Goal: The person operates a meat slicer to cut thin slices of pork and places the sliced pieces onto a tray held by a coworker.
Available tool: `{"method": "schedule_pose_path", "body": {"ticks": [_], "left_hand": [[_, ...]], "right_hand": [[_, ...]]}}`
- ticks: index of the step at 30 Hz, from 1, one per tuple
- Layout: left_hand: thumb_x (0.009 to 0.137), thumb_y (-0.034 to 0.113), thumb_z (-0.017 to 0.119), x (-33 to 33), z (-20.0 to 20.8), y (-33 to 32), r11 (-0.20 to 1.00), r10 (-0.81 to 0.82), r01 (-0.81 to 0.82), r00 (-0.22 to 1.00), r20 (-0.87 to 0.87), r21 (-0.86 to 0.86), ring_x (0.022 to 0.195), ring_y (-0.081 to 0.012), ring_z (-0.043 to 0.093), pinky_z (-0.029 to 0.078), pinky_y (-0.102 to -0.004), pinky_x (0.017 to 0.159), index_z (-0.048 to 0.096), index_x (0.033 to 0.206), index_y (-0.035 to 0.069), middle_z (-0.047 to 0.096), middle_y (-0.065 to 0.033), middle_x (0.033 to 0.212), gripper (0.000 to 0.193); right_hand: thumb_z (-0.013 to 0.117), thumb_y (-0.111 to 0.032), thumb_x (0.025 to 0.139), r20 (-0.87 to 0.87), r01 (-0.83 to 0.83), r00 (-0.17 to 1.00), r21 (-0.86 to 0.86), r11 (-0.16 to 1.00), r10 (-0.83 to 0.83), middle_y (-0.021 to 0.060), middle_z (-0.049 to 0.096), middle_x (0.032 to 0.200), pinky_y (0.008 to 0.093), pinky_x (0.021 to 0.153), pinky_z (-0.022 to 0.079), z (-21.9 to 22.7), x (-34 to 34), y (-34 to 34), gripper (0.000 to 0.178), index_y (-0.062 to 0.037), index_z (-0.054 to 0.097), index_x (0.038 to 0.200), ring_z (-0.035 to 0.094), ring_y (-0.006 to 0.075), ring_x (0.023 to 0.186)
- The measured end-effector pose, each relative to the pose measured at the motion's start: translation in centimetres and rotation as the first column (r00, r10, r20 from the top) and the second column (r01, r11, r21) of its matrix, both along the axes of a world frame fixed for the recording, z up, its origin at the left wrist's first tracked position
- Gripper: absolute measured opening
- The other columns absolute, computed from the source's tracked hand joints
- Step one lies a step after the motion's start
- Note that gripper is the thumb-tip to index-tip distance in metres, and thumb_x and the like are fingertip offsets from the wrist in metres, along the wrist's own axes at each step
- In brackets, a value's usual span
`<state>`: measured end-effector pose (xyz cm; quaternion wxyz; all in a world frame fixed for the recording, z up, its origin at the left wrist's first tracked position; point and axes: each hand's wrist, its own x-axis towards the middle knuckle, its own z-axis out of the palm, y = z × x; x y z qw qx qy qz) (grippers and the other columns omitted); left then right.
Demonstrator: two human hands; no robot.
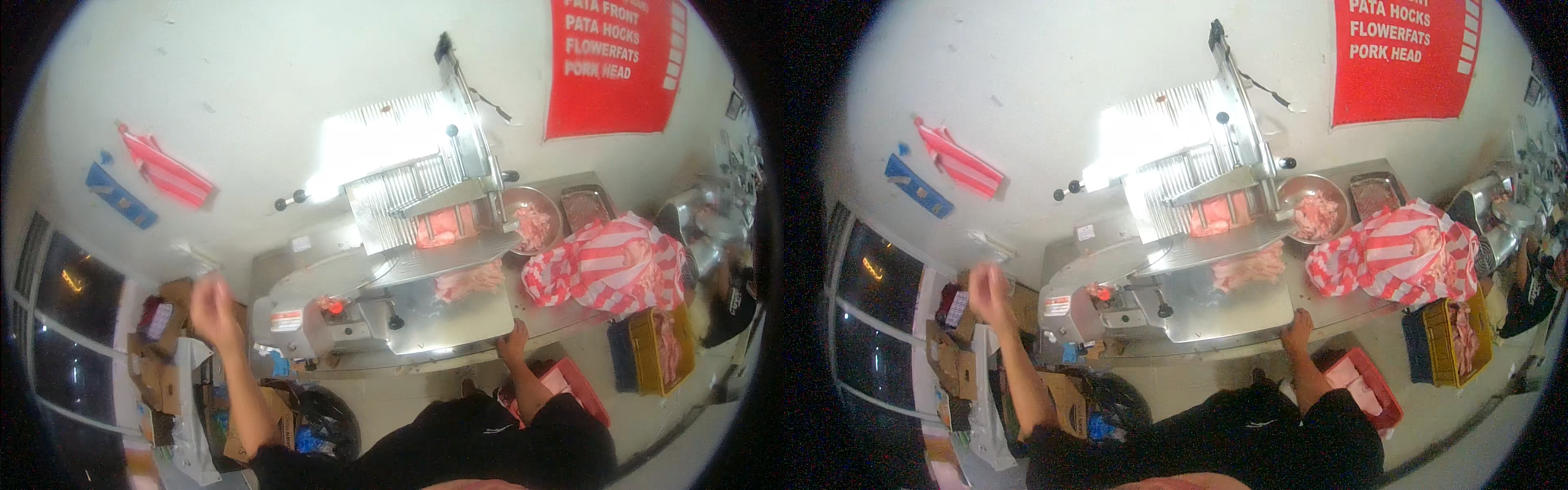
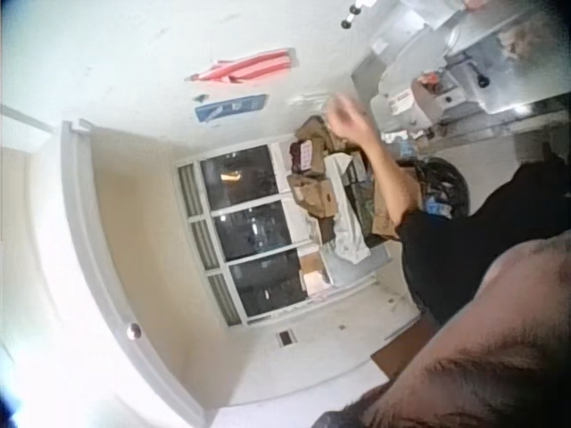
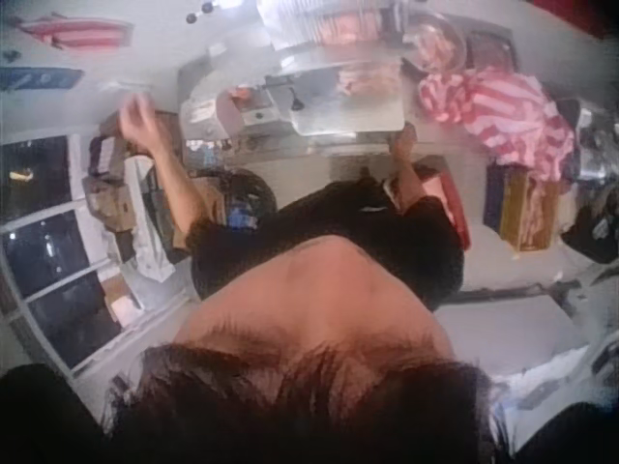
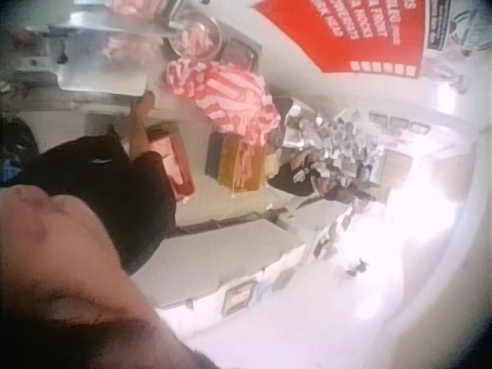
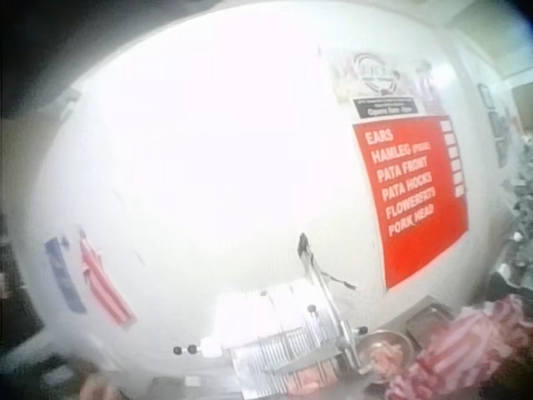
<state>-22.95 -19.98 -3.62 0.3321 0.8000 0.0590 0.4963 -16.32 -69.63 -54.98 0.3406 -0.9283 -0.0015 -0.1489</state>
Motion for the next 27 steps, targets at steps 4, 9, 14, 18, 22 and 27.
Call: {"method": "schedule_pose_path", "body": {"ticks": [4,9,14,18,22,27], "left_hand": [[0.099,0.054,0.043,11.9,0.6,19.4,0.884,-0.325,0.241,0.933,-0.155,-0.401,0.117,-0.0229,0.054,0.039,-0.0357,0.099,0.049,0.137,0.002,0.059,-0.0140,0.123,0.065],[0.097,0.069,0.024,20.0,-2.6,24.0,0.621,-0.689,0.352,0.671,-0.274,-0.701,0.121,-0.0240,0.052,0.038,-0.0388,0.102,0.051,0.139,0.007,0.056,-0.0078,0.137,0.079],[0.095,0.073,0.019,21.4,-5.3,26.2,0.696,-0.687,0.292,0.537,-0.490,-0.656,0.122,-0.0274,0.051,0.036,-0.0416,0.103,0.049,0.141,0.005,0.055,-0.0065,0.139,0.088],[0.086,0.081,0.034,18.4,-4.2,32.7,0.839,-0.373,-0.076,0.640,-0.672,-0.539,0.121,-0.0356,0.051,0.049,-0.0515,0.094,0.050,0.136,-0.002,0.046,-0.0220,0.141,0.098],[0.080,0.086,0.040,19.7,-4.7,31.5,0.913,-0.304,-0.031,0.611,-0.731,-0.406,0.121,-0.0376,0.052,0.052,-0.0496,0.090,0.050,0.133,-0.006,0.047,-0.0250,0.138,0.106],[0.086,0.082,0.031,22.3,-4.5,23.4,0.881,-0.469,0.231,0.547,-0.694,-0.413,0.113,-0.0299,0.059,0.051,-0.0456,0.090,0.054,0.129,-0.007,0.059,-0.0219,0.126,0.101]], "right_hand": [[0.069,-0.009,0.063,-0.028,-0.173,0.984,0.049,0.984,0.174,0.0225,0.052,0.123,0.0497,0.102,0.038,1.5,0.4,-0.6,0.058,0.0000,0.053,0.118,0.046,0.0414,0.119],[0.063,-0.006,0.072,-0.085,-0.288,0.948,0.177,0.941,0.306,0.0213,0.055,0.121,0.0482,0.100,0.040,1.3,0.6,-0.9,0.048,-0.0060,0.057,0.120,0.048,0.0403,0.117],[0.065,-0.011,0.082,-0.168,0.122,0.985,0.474,0.872,-0.046,0.0172,0.060,0.109,0.0406,0.090,0.046,-4.0,-1.3,-6.5,0.032,-0.0007,0.060,0.111,0.057,0.0323,0.100],[0.060,-0.012,0.092,0.007,0.310,0.929,0.534,0.786,-0.371,0.0113,0.064,0.097,0.0324,0.085,0.046,6.0,1.2,-3.3,0.021,0.0025,0.061,0.107,0.058,0.0209,0.091],[0.056,-0.005,0.095,0.378,0.154,0.810,0.601,0.785,-0.448,0.0087,0.064,0.107,0.0327,0.090,0.046,23.5,5.3,-1.1,0.018,0.0028,0.061,0.110,0.059,0.0190,0.098],[0.062,-0.002,0.084,0.605,-0.286,0.794,0.294,0.912,0.055,0.0113,0.064,0.107,0.0318,0.089,0.047,42.5,9.1,6.4,0.024,0.0018,0.063,0.107,0.061,0.0228,0.103]]}}
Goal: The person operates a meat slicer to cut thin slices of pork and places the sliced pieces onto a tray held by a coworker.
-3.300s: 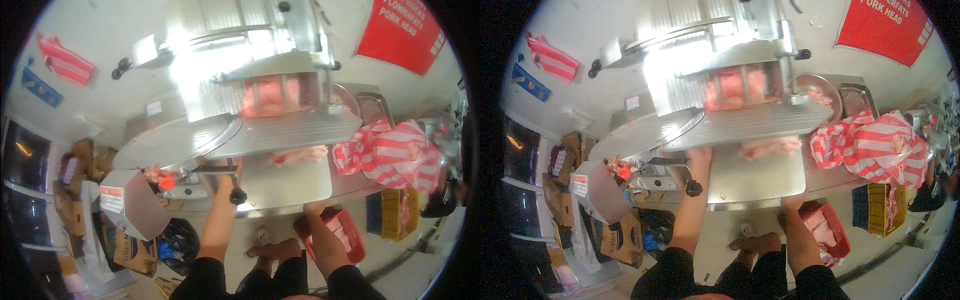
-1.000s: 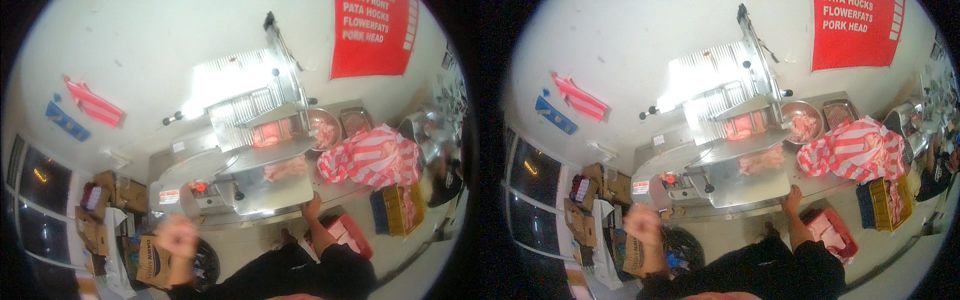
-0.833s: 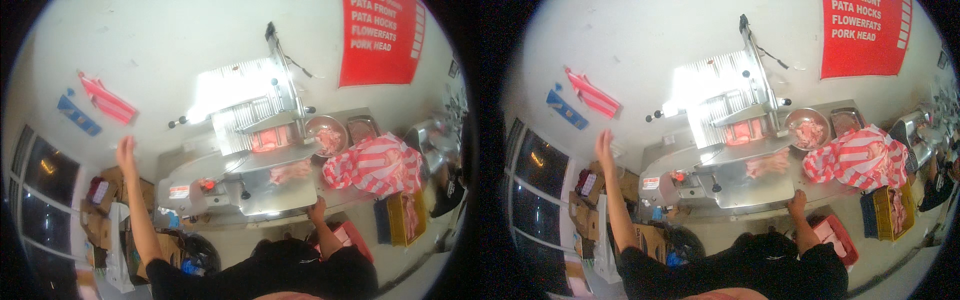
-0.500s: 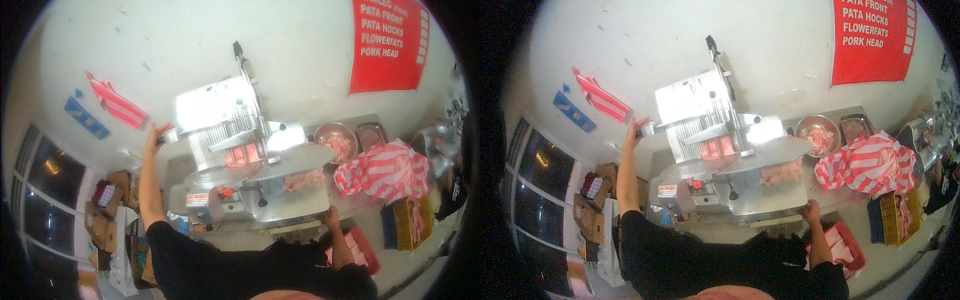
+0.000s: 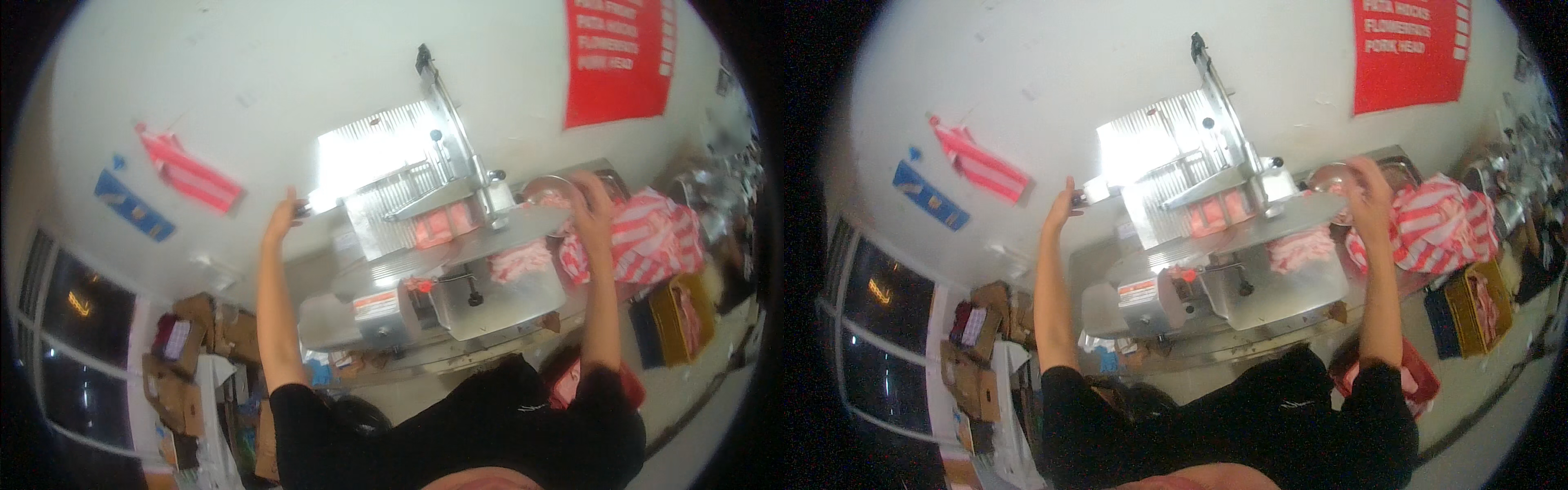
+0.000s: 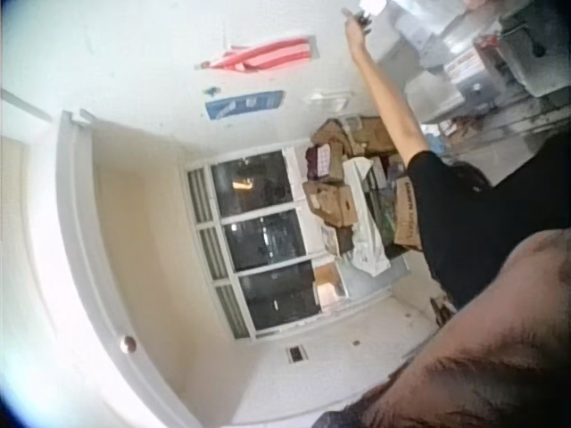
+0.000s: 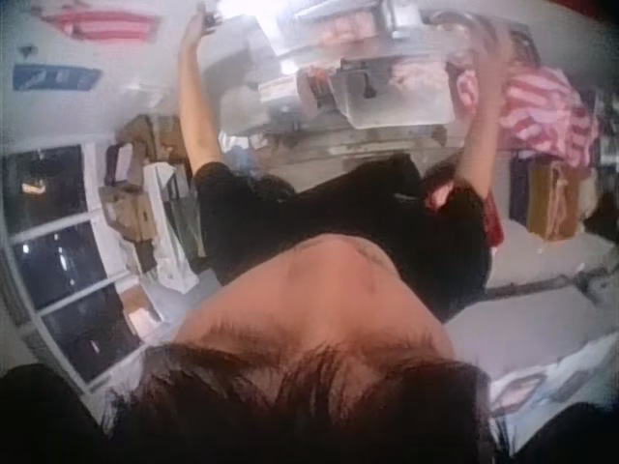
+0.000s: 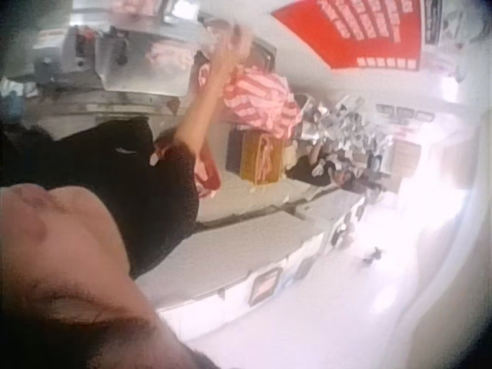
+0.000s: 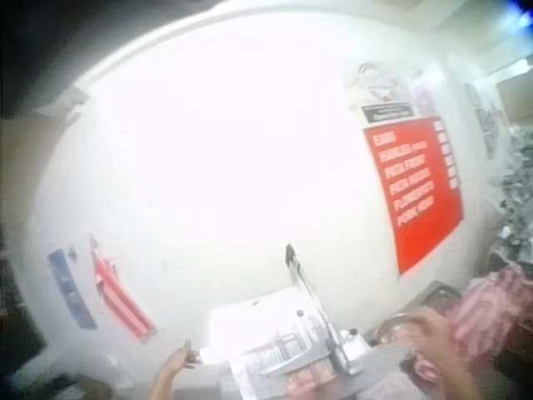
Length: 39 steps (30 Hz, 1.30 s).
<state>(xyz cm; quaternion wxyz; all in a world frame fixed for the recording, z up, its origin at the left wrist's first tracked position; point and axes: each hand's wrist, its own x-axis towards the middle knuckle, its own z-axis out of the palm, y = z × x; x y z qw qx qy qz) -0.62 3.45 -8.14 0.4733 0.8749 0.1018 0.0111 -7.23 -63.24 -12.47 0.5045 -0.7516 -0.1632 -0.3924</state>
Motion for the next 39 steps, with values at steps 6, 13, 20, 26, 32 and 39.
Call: {"method": "schedule_pose_path", "body": {"ticks": [6,13,20,26,32,39], "left_hand": [[0.094,0.073,0.026,2.6,1.4,-17.1,0.948,-0.317,0.310,0.938,0.139,0.066,0.083,-0.0204,0.064,0.049,-0.0345,0.071,0.065,0.112,-0.004,0.068,-0.0119,0.084,0.089],[0.097,0.046,0.046,1.0,-0.7,-14.7,0.792,-0.273,-0.104,0.821,0.501,0.602,0.059,-0.0276,0.058,0.041,-0.0425,0.060,0.070,0.080,-0.002,0.062,-0.0198,0.067,0.057],[0.094,0.030,0.048,-1.5,-3.4,-2.7,0.765,-0.036,-0.411,0.742,0.670,0.496,0.057,-0.0292,0.056,0.041,-0.0422,0.057,0.065,0.071,-0.003,0.062,-0.0210,0.064,0.043],[0.094,0.025,0.049,-3.7,-3.3,3.3,0.853,0.025,-0.373,0.727,0.686,0.364,0.062,-0.0230,0.056,0.044,-0.0385,0.059,0.066,0.088,-0.002,0.063,-0.0147,0.070,0.032],[0.095,0.025,0.048,-4.6,-2.8,3.7,0.945,0.085,-0.290,0.671,0.736,0.155,0.062,-0.0198,0.056,0.044,-0.0361,0.059,0.067,0.092,-0.001,0.062,-0.0122,0.070,0.032],[0.094,0.025,0.052,-1.3,-1.3,-7.4,0.910,-0.144,-0.137,0.780,0.609,0.392,0.059,-0.0239,0.057,0.045,-0.0371,0.060,0.063,0.101,0.004,0.061,-0.0145,0.066,0.025]], "right_hand": [[0.063,-0.003,0.084,0.122,0.028,0.992,-0.090,0.996,-0.017,0.0143,0.064,0.105,0.0332,0.090,0.047,5.8,-0.9,3.3,0.022,-0.0005,0.065,0.105,0.062,0.0260,0.102],[0.063,0.001,0.084,-0.048,0.375,0.927,0.120,0.919,-0.372,0.0082,0.065,0.102,0.0295,0.088,0.046,-5.9,-6.3,-5.2,0.021,-0.0001,0.065,0.105,0.060,0.0178,0.096],[0.056,0.003,0.086,-0.443,0.535,0.802,0.236,0.811,-0.401,0.0052,0.064,0.103,0.0286,0.087,0.046,-18.0,-12.4,-6.4,0.022,0.0002,0.063,0.107,0.059,0.0150,0.096],[0.057,0.004,0.084,-0.181,0.352,0.930,0.193,0.916,-0.319,0.0086,0.065,0.102,0.0299,0.088,0.045,-10.7,-6.2,0.0,0.022,0.0000,0.065,0.104,0.060,0.0179,0.098],[0.062,-0.006,0.082,0.135,-0.139,0.975,-0.252,0.958,0.177,0.0173,0.061,0.115,0.0402,0.096,0.046,6.2,0.2,13.6,0.033,-0.0015,0.062,0.115,0.058,0.0336,0.109],[0.044,-0.029,0.099,-0.478,-0.229,0.878,-0.410,0.883,0.006,0.0308,0.062,0.110,0.0490,0.095,0.045,4.4,14.5,17.7,0.046,0.0093,0.051,0.122,0.058,0.0457,0.107]]}}
